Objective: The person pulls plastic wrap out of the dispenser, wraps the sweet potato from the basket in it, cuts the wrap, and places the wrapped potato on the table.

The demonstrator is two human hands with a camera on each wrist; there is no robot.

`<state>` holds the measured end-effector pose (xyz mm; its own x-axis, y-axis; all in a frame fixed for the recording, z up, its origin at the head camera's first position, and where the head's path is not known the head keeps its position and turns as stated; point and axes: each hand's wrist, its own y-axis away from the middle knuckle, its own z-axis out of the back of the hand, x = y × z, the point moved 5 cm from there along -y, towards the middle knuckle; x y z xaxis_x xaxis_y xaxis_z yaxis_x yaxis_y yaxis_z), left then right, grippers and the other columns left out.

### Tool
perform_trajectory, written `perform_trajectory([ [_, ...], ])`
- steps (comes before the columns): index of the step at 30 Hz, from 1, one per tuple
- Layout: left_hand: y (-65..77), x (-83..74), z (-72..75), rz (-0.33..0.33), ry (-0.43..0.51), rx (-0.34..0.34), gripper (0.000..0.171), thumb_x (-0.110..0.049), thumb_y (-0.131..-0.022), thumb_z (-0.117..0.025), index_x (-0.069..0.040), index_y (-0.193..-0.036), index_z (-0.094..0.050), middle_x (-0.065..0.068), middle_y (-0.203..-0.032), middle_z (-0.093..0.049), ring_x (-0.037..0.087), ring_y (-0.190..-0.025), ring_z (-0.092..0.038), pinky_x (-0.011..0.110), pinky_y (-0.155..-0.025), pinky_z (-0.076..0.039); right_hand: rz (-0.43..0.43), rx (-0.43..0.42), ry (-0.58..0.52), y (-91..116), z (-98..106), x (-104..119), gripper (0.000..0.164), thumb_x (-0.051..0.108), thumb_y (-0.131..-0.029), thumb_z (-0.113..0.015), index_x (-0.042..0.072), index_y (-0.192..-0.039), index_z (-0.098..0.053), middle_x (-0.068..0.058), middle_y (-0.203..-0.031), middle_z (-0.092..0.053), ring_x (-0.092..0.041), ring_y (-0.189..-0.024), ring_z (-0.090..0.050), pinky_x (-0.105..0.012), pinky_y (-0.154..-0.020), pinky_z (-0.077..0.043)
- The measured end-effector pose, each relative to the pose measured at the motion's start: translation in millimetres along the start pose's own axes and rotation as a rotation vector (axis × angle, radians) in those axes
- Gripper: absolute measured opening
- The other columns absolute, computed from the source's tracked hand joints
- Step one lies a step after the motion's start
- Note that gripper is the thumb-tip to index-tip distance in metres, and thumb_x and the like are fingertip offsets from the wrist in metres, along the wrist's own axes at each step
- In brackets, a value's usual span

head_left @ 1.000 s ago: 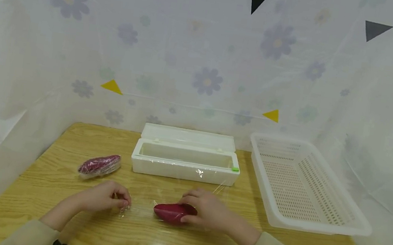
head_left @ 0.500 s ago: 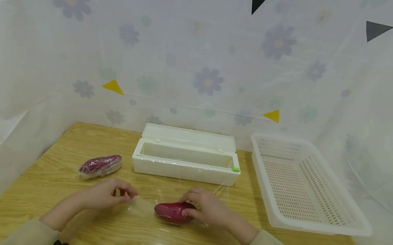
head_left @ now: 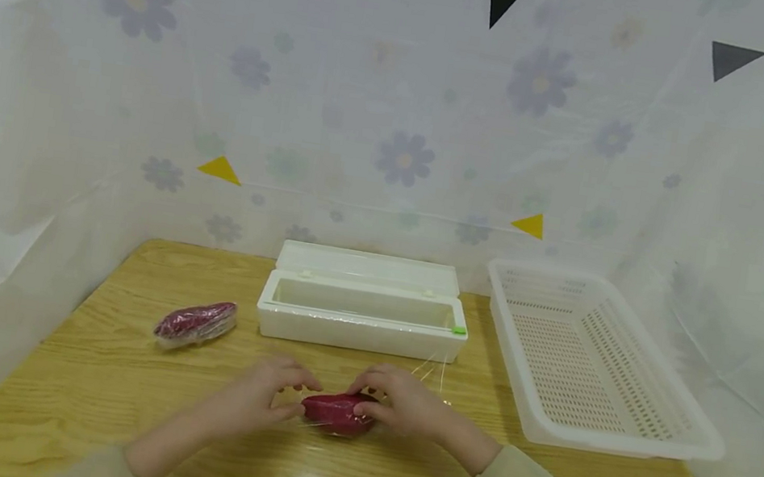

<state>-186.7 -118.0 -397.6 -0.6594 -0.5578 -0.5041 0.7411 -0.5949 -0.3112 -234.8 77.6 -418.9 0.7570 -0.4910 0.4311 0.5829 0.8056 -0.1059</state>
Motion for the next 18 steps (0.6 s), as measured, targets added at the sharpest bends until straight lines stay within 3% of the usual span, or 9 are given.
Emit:
perform_trajectory([
  [8,-9.0,-9.9,-20.5,0.017,-0.027,-0.063,0.028,-0.011,-0.076,-0.076,-0.014,-0.102,-0.070,-0.004,-0.104,-0.064,0.013,-0.100,-0.056,0.035,-0.088,-0.049,-0.019,-0.008,-0.091,-0.3,-0.2,-2.3,0.019,0.029,-0.091,-0.063,0.020,-0.107,-0.066,0.009,-0.108,-0.064,-0.006,-0.100,-0.057,-0.027,-0.084,-0.050],
  [18,-14.2,-10.6,-33.7,0.064,-0.085,-0.060,0.025,-0.016,-0.074,-0.078,-0.014,-0.098,-0.071,-0.002,-0.104,-0.063,0.014,-0.101,-0.055,0.036,-0.090,-0.049,-0.045,-0.024,-0.175,0.2,-2.9,-7.6,0.018,0.027,-0.091,-0.063,0.020,-0.106,-0.066,0.008,-0.107,-0.065,-0.005,-0.094,-0.057,-0.020,-0.075,-0.048],
])
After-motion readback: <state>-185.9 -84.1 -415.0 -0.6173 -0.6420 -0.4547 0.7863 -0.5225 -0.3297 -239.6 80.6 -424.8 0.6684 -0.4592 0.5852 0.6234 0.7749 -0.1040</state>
